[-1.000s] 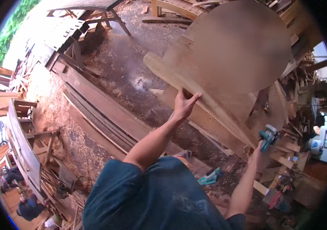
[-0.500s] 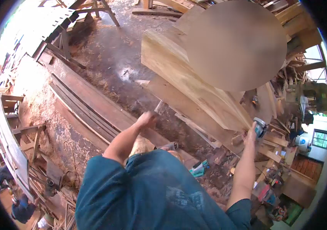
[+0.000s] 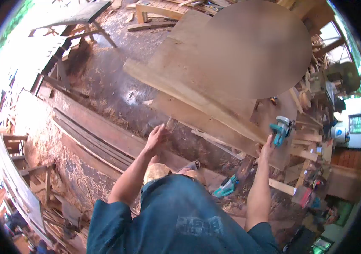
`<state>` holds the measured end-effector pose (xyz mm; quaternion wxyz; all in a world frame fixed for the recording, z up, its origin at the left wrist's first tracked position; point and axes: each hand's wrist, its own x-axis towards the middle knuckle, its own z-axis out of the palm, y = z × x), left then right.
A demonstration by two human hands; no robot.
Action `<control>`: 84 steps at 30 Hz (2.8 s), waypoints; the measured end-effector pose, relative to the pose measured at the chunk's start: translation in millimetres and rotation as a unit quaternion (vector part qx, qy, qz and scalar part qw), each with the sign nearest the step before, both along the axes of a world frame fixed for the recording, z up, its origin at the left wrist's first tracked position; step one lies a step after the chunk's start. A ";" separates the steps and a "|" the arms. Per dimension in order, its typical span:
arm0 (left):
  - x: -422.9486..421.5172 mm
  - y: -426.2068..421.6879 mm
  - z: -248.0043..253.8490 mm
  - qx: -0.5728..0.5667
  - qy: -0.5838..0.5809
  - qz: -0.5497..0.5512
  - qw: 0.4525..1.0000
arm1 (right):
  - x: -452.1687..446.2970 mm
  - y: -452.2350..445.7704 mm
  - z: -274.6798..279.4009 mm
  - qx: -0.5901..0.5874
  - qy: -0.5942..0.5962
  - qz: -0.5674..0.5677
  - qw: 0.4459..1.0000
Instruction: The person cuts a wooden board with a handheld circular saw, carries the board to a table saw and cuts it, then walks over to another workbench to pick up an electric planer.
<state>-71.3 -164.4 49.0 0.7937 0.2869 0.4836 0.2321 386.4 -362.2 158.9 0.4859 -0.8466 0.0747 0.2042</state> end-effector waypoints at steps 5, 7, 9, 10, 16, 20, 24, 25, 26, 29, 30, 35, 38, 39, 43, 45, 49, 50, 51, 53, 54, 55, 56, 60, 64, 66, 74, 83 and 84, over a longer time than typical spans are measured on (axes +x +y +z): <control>45.5 2.1 76.8 -0.097 -0.195 0.179 0.959 | -55.3 -78.9 -34.4 0.168 0.132 -0.047 0.976; 40.1 -9.7 66.9 -0.172 -0.087 0.197 0.961 | -79.9 -109.6 -55.8 0.177 0.213 -0.033 0.960; 21.8 -24.8 9.0 -0.233 -0.068 0.209 0.947 | -100.5 -133.1 -93.9 0.126 0.262 -0.010 0.957; 15.9 -31.3 -17.0 -0.229 -0.062 0.209 0.949 | -115.4 -134.9 -111.4 0.097 0.254 -0.022 0.962; 11.1 -28.8 -83.4 -0.211 -0.018 0.194 0.958 | -124.7 -160.1 -223.1 0.155 0.230 -0.038 0.960; 12.9 -10.5 -98.6 -0.193 -0.037 0.138 0.971 | -121.8 -145.6 -223.9 0.154 0.267 -0.063 0.949; 31.4 7.2 -81.9 -0.221 0.014 0.156 0.963 | -116.7 -109.6 -192.3 0.165 0.266 -0.116 0.943; 30.6 3.2 -80.5 -0.222 0.000 0.121 0.968 | -111.5 -107.5 -193.3 0.095 0.238 -0.068 0.964; 32.1 -0.7 -80.4 -0.226 0.020 0.126 0.966 | -105.6 -106.1 -194.5 0.025 0.208 -0.019 0.978; 32.6 -15.2 -66.0 -0.229 0.060 0.126 0.963 | -103.4 -97.3 -167.3 -0.135 0.127 0.091 0.978; 33.0 -16.2 -63.4 -0.222 0.057 0.114 0.967 | -102.5 -88.6 -147.8 -0.177 0.098 0.122 0.972; 35.9 -19.0 -59.7 -0.201 0.063 0.103 0.972 | -92.0 -86.4 -168.7 -0.132 0.107 0.091 0.981; 33.4 -23.5 -60.7 -0.195 0.061 0.092 0.975 | -91.8 -87.1 -165.4 -0.158 0.094 0.094 0.978; 33.5 -24.9 -59.4 -0.192 0.063 0.086 0.976 | -91.1 -88.3 -169.5 -0.155 0.090 0.094 0.979; 33.3 -28.7 -60.1 -0.196 0.075 0.088 0.974 | -87.8 -91.0 -182.6 -0.177 0.078 0.100 0.976; 33.0 -32.9 -61.1 -0.191 0.076 0.062 0.977 | -85.5 -91.2 -186.0 -0.161 0.088 0.102 0.978; 41.8 -51.4 -69.0 -0.208 0.067 0.023 0.976 | -88.2 -91.4 -182.1 -0.160 0.086 0.075 0.980; 47.9 -59.6 -73.7 -0.223 0.067 0.027 0.972 | -87.2 -91.3 -182.1 -0.163 0.081 0.080 0.980; 57.4 -69.1 -78.7 -0.238 0.068 0.029 0.968 | -86.8 -91.5 -182.8 -0.167 0.077 0.083 0.979; 79.0 -84.2 -79.3 -0.248 0.064 0.031 0.966 | -87.6 -94.3 -189.7 -0.184 0.074 0.075 0.977; 89.9 -90.5 -79.8 -0.243 0.058 0.031 0.968 | -86.7 -93.6 -192.9 -0.197 0.074 0.064 0.976; 99.0 -93.0 -79.3 -0.239 0.052 0.032 0.969 | -85.3 -94.2 -195.3 -0.211 0.074 0.054 0.973; 106.4 -91.6 -78.0 -0.247 0.067 0.048 0.965 | -83.2 -97.8 -197.1 -0.170 0.054 0.079 0.981; 108.7 -88.3 -86.8 -0.264 0.090 0.062 0.958 | -63.2 -94.3 -170.2 -0.127 -0.022 0.190 0.973; 107.0 -87.2 -87.1 -0.280 0.078 0.068 0.954 | -49.9 -96.3 -153.1 -0.216 -0.163 0.319 0.909; 102.1 -84.2 -91.8 -0.276 0.066 0.055 0.957 | -42.0 -100.3 -162.7 -0.237 -0.219 0.403 0.856; 104.5 -84.6 -89.3 -0.266 0.081 0.058 0.959 | -48.9 -99.4 -172.6 -0.205 -0.169 0.299 0.916; 107.9 -86.9 -83.5 -0.262 0.068 0.060 0.961 | -104.4 -69.4 -189.2 -0.197 -0.198 0.048 0.959; 106.8 -86.4 -87.6 -0.265 0.068 0.056 0.960 | -105.3 -68.0 -189.1 -0.190 -0.205 0.042 0.959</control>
